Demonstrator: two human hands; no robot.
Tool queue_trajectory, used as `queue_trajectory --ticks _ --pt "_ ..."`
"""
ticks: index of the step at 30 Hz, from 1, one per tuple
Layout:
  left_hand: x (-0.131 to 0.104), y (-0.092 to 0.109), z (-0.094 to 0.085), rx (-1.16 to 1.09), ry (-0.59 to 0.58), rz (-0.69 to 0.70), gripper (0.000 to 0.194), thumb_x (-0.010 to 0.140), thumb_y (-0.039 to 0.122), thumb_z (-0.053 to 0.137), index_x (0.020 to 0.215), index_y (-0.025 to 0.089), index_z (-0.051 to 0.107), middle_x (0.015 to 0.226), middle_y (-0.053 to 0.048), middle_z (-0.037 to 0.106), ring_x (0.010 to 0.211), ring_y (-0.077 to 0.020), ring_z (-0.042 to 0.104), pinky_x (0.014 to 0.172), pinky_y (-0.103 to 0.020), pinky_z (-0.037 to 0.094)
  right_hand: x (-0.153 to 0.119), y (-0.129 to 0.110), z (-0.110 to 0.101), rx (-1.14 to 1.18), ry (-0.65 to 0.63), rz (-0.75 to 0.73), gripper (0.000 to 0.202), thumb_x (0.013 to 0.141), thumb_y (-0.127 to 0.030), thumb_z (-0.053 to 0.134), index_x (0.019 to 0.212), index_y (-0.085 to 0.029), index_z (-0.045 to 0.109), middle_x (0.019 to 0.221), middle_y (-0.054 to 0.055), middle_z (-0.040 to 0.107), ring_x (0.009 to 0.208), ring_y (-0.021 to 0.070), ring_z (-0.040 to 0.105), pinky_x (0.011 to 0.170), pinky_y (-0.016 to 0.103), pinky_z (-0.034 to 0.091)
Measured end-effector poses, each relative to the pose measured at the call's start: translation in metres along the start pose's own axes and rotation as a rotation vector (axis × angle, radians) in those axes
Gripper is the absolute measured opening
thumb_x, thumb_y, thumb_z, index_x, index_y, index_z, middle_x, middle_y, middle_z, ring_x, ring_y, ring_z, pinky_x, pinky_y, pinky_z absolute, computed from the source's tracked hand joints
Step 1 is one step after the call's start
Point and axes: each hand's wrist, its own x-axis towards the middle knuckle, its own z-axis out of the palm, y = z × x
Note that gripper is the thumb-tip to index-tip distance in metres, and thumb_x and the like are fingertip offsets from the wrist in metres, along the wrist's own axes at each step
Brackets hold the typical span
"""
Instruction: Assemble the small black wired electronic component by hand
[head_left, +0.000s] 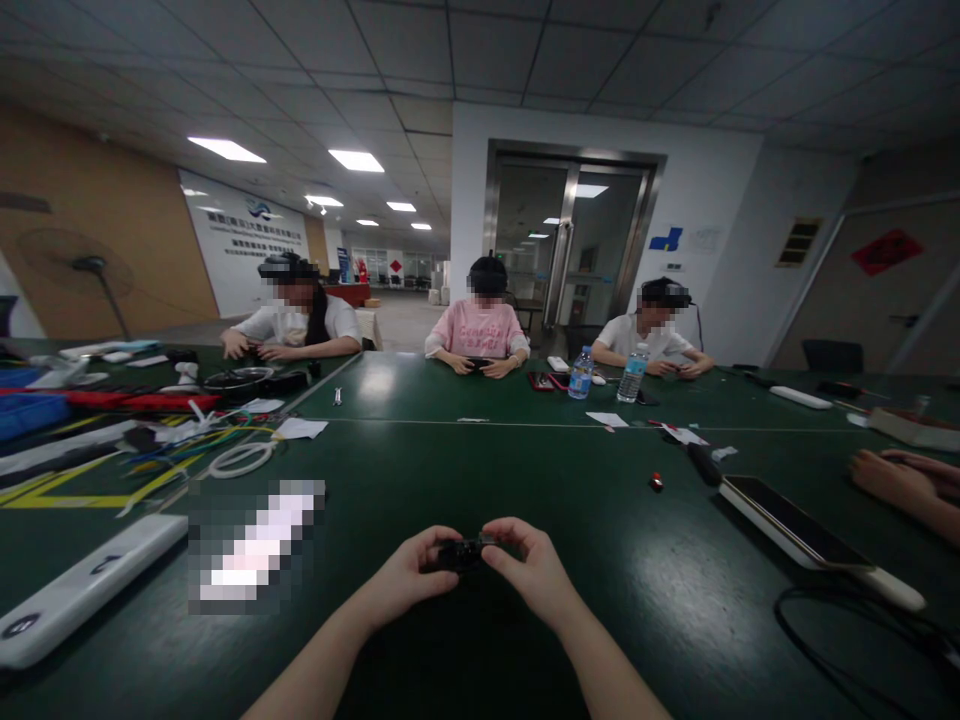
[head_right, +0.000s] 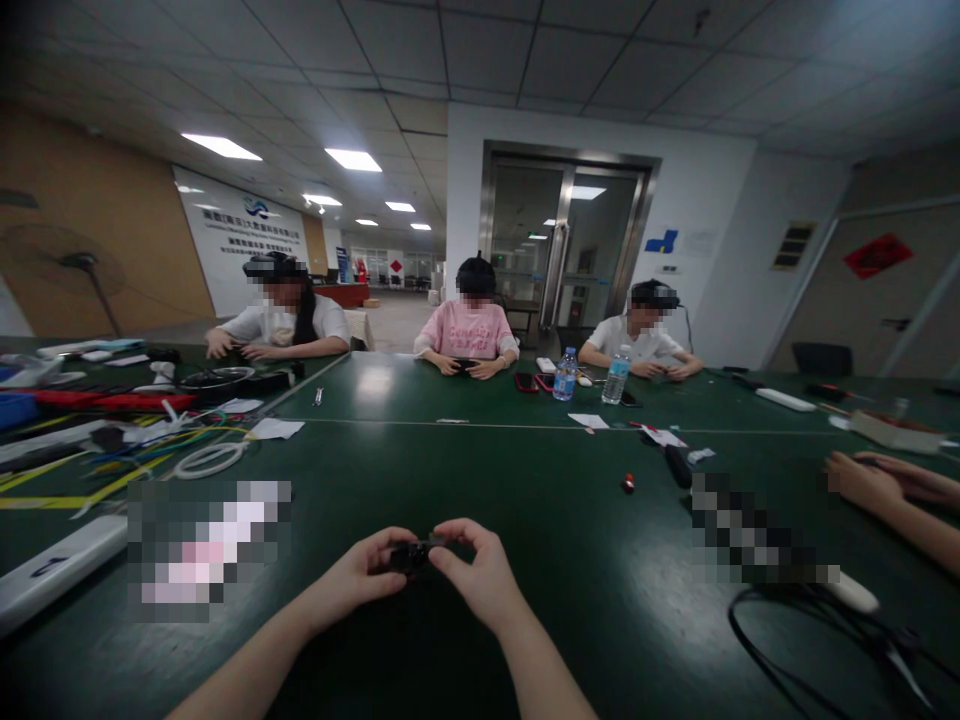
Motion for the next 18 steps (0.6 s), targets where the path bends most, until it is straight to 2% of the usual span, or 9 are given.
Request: queue_trajectory --ticks 4,10,18 --pt "0.001 -0.001 0.000 -0.003 -0.014 0.012 0.042 0.070 0.023 0.070 0.107 0.020 0.051 0.092 -0.001 0.061 0.081 -0.0156 0.058 0.071 -0.027 0.041 -0.003 -0.004 0.005 -0.051 -0.043 0.025 0.019 0.074 -0.030 0.062 0.092 -0.024 0.063 0.099 0.002 0.060 0.100 0.0221 0.053 0.090 0.040 0.039" --pt "0.003 -0.007 0.000 -0.012 0.015 0.048 0.043 0.068 0.024 0.072 0.105 0.021 0.051 0.089 0.000 0.061 0.078 -0.0140 0.058 0.069 -0.025 0.042 -0.002 0.002 0.015 -0.070 -0.070 -0.056 0.019 0.071 -0.027 0.065 0.089 -0.024 0.064 0.113 0.003 0.054 0.109 0.0216 0.049 0.096 0.038 0.035" --pt "0.004 -0.012 -0.002 0.060 0.017 0.011 0.045 0.070 0.028 0.071 0.109 0.021 0.049 0.091 -0.001 0.062 0.078 -0.0156 0.059 0.068 -0.026 0.042 -0.004 0.000 0.009 -0.162 -0.173 0.025 0.024 0.070 -0.029 0.065 0.094 -0.026 0.064 0.098 0.001 0.062 0.097 0.0219 0.055 0.086 0.037 0.041"
